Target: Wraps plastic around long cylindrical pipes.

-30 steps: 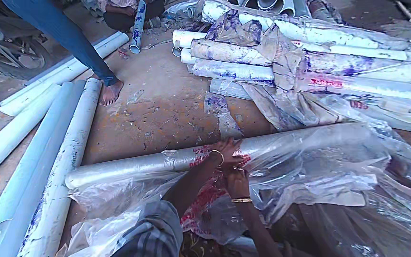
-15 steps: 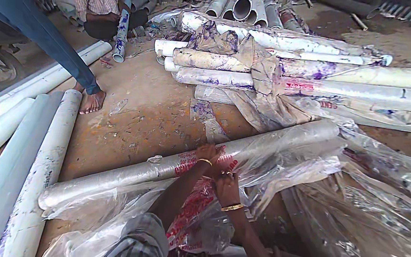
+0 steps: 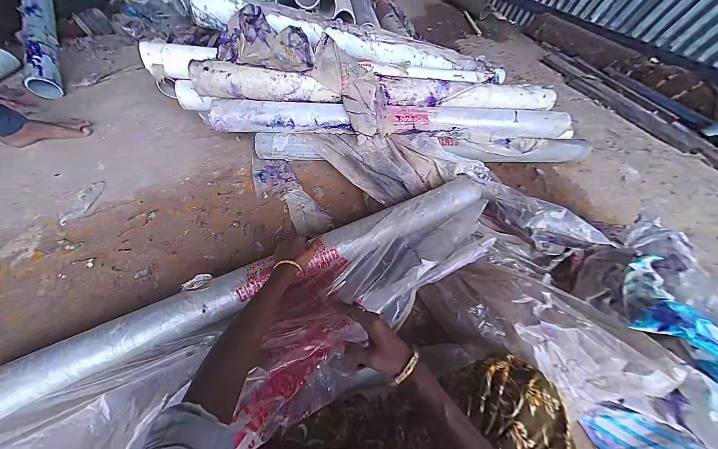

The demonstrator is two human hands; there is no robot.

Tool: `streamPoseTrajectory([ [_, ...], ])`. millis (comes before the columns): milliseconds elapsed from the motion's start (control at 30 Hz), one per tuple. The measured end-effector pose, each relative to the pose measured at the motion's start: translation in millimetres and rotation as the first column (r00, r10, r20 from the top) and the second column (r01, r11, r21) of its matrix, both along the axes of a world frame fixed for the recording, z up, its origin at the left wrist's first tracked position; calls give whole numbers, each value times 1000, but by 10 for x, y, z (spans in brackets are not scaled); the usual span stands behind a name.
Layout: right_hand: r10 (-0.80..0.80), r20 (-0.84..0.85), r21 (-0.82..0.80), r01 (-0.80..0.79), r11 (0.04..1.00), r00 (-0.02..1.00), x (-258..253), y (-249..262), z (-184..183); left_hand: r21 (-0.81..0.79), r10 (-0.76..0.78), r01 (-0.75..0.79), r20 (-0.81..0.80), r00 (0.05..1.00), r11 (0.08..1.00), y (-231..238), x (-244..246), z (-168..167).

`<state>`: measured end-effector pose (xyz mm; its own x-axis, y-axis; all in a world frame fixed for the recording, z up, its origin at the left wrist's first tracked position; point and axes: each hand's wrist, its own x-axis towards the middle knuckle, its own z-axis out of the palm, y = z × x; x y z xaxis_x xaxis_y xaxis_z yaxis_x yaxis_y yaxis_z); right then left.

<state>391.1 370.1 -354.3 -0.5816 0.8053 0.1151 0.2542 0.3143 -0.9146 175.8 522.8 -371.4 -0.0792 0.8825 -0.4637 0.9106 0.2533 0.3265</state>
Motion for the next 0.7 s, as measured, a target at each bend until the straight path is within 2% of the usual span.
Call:
streamPoseTrajectory([
  [33,-52,-78,5,53,999,996,112,8,14,22,-12,12,3,1000,1000,-60,-38,0],
  [67,-144,-60,68,148,987,988,230,37,59,33,-24,24,12,1000,999,-125,-74,-19],
  [133,-379,129,304,327,894,916,425,220,129,54,-44,44,-3,999,998,-233,-120,-71],
  [167,-441,222,400,331,855,870,500,369,125,62,-49,51,-27,998,997,-307,-113,-88],
  [233,-441,430,494,204,845,788,578,785,80,102,-50,59,-91,995,993,-449,-67,-108],
  [267,-364,577,431,106,896,731,578,990,48,127,-49,65,-123,991,990,-533,-51,-126],
  [300,-238,716,298,21,954,656,569,1165,14,159,-49,72,-143,988,985,-623,-42,-173],
  [333,-144,783,200,-26,979,606,577,1304,-52,205,-59,92,-162,985,974,-691,-41,-248],
  [367,-103,794,161,-43,986,599,613,1389,-122,256,-70,115,-179,981,960,-736,-43,-312],
  [433,-180,752,255,-28,966,634,716,1398,-243,265,-62,119,-212,975,957,-737,-18,-286],
  [467,-219,734,300,-17,954,643,786,1324,-303,210,-50,99,-226,973,973,-715,51,-214],
  [533,-210,762,273,-9,962,613,847,1201,-313,85,-49,69,-224,973,994,-537,287,-5],
  [600,-200,795,252,-11,968,573,804,1160,-312,51,-88,97,-154,984,994,-304,638,96],
  [700,-189,822,215,15,976,537,781,1091,-337,20,-128,130,-56,990,991,-43,1390,70],
])
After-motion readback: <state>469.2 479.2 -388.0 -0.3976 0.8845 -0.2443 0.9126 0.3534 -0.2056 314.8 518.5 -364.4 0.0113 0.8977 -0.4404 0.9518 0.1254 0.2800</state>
